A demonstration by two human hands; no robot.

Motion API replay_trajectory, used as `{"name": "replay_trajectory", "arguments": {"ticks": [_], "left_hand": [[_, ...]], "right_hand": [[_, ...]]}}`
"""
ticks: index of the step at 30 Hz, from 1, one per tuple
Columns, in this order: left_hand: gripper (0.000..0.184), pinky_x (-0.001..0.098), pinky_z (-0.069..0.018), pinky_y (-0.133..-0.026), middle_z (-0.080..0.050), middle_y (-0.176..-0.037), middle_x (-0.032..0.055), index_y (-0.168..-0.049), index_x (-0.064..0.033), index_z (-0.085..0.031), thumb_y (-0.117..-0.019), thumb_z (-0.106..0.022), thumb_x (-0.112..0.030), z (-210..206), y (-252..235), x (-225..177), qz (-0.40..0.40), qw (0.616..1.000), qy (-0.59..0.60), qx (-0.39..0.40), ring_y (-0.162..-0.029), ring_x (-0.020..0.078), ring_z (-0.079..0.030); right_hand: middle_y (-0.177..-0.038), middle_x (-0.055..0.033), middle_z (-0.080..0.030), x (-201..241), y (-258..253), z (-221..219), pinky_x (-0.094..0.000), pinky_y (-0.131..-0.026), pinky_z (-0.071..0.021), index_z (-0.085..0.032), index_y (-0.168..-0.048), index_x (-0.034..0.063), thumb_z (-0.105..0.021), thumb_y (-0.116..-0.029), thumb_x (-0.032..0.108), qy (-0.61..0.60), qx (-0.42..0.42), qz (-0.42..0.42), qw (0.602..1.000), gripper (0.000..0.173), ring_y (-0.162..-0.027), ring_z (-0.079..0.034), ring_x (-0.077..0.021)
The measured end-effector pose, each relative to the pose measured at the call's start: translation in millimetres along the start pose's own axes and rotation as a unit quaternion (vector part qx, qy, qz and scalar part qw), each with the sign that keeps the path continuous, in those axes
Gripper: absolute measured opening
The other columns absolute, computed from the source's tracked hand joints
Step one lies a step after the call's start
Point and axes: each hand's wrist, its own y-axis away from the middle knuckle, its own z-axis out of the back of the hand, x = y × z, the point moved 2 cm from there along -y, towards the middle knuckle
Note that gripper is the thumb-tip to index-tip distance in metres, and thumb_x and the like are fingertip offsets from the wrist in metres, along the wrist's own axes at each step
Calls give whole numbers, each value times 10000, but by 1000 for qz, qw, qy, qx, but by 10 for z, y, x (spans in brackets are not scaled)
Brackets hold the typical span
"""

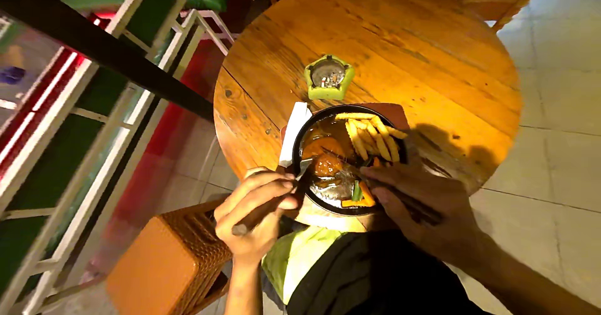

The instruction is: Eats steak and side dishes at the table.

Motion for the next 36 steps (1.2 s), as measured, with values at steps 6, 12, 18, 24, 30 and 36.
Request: {"name": "replay_trajectory", "arguments": {"ticks": [6, 12, 18, 24, 30, 36], "left_hand": [[139, 322, -621, -858, -747, -1037, -11, -1048, -123, -738, -951, -738, -223, -51, -151, 126, -1, 998, -51, 21, -972, 147, -720], [130, 323, -592, -896, -750, -1034, 15, -1016, -85, -748, -960, -722, -199, -127, -187, 177, -13, 996, -66, 50, -1003, 136, -704], [135, 317, -577, -902, -749, -1037, -1, -1000, -89, -750, -970, -703, -213, -153, -227, 193, -14, 995, -76, 57, -1004, 104, -697], [126, 315, -577, -897, -744, -1043, -14, -996, -87, -755, -967, -692, -192, -151, -277, 184, -12, 994, -80, 70, -996, 90, -690], [125, 312, -575, -886, -735, -1012, -29, -981, -100, -751, -971, -676, -199, -170, -337, 184, -9, 993, -76, 87, -973, 80, -683], [126, 317, -574, -894, -741, -994, -24, -963, -95, -755, -968, -679, -196, -166, -394, 170, -18, 992, -78, 96, -963, 81, -689]], "right_hand": [[-1078, -57, -732, 87, 74, -245, -192, -816, -570, -724, -1249, 51, -594, -1042, 257, 30, -43, -31, 998, 319, -928, -675, -42], [-1044, -45, -730, 122, 63, -346, -213, -804, -574, -729, -1246, 72, -583, -1039, 283, 62, -49, -29, 996, 330, -907, -675, -52], [-1066, -47, -741, 162, 69, -425, -249, -859, -578, -743, -1218, 73, -582, -1028, 276, 104, -55, -12, 993, 321, -956, -688, -79], [-1032, -43, -724, 184, 73, -487, -233, -825, -570, -741, -1217, 80, -577, -1032, 249, 130, -54, 1, 990, 299, -921, -674, -75], [-1082, -48, -726, 167, 67, -526, -250, -877, -568, -734, -1242, 79, -576, -1035, 239, 142, -45, 3, 989, 305, -990, -675, -95], [-1118, -61, -727, 162, 65, -602, -282, -917, -566, -722, -1264, 76, -578, -1035, 248, 155, -40, -4, 987, 320, -1032, -678, -125]]}}
